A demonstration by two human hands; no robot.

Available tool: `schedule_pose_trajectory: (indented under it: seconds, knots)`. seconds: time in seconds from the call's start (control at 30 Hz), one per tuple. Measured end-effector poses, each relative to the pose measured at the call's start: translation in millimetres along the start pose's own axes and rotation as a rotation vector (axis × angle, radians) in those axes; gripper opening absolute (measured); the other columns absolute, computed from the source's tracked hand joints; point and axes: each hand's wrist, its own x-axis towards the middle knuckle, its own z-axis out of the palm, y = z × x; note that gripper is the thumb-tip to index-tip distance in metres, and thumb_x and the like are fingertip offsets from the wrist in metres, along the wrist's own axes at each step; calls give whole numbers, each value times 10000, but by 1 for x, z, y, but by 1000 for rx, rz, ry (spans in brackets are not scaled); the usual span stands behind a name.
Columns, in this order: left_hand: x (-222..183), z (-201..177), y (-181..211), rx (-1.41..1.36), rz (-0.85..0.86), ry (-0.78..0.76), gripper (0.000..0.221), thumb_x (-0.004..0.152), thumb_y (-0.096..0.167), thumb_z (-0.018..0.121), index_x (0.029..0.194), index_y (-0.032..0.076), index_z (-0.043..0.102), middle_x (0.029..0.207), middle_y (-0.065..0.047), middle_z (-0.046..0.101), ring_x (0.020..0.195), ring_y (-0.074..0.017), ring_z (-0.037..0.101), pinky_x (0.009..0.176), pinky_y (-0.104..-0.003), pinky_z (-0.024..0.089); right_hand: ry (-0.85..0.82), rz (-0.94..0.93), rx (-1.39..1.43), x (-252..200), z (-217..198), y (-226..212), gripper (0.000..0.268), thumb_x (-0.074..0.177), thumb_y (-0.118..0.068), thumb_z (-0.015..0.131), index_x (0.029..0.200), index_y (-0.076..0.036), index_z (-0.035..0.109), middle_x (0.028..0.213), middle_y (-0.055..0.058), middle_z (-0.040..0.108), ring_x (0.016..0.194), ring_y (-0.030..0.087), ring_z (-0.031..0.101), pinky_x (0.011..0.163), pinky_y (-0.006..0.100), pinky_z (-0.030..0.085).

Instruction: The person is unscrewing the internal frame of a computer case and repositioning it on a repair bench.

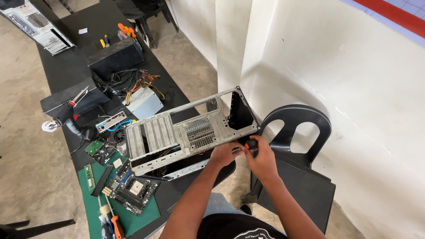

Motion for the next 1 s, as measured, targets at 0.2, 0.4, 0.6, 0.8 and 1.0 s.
schedule_pose_trajectory:
  seconds: [0.2,0.4,0.6,0.8,1.0]
  knots:
    - [14,42,-45,44,-2,2,245,1024,398,655,1180,243,761,1022,-67,766,841,-315,742,702,-481,618,4,-127,32,-4,2,-8,463,899,-62,709,1345,-102,591,1185,175,671,1100,397,686,943,484,583]
    - [10,38,-38,7,29,63,171,986,310,671,1005,168,765,1006,-107,759,851,-386,725,743,-513,616,-14,-52,-91,-2,5,-14,417,806,-274,845,1151,-131,660,1021,78,637,1000,322,715,858,442,609]
    - [0,8,-15,-122,-16,55,171,907,310,788,1041,204,779,982,-57,765,882,-317,742,768,-463,613,43,-52,-59,5,1,9,390,777,-320,883,1100,-186,712,960,57,732,966,304,739,851,414,607]
    - [4,20,-34,-144,-7,7,211,935,386,774,1057,216,803,1100,34,754,990,-251,731,851,-419,608,57,-87,-71,7,-10,2,303,801,-261,866,1044,-175,707,925,40,737,916,279,750,816,387,613]
    - [5,25,-34,-141,-16,28,192,944,382,767,1050,229,814,1089,65,765,994,-241,732,883,-407,601,47,-91,-45,6,-4,9,304,828,-277,866,1036,-152,684,936,48,721,921,285,748,814,390,613]
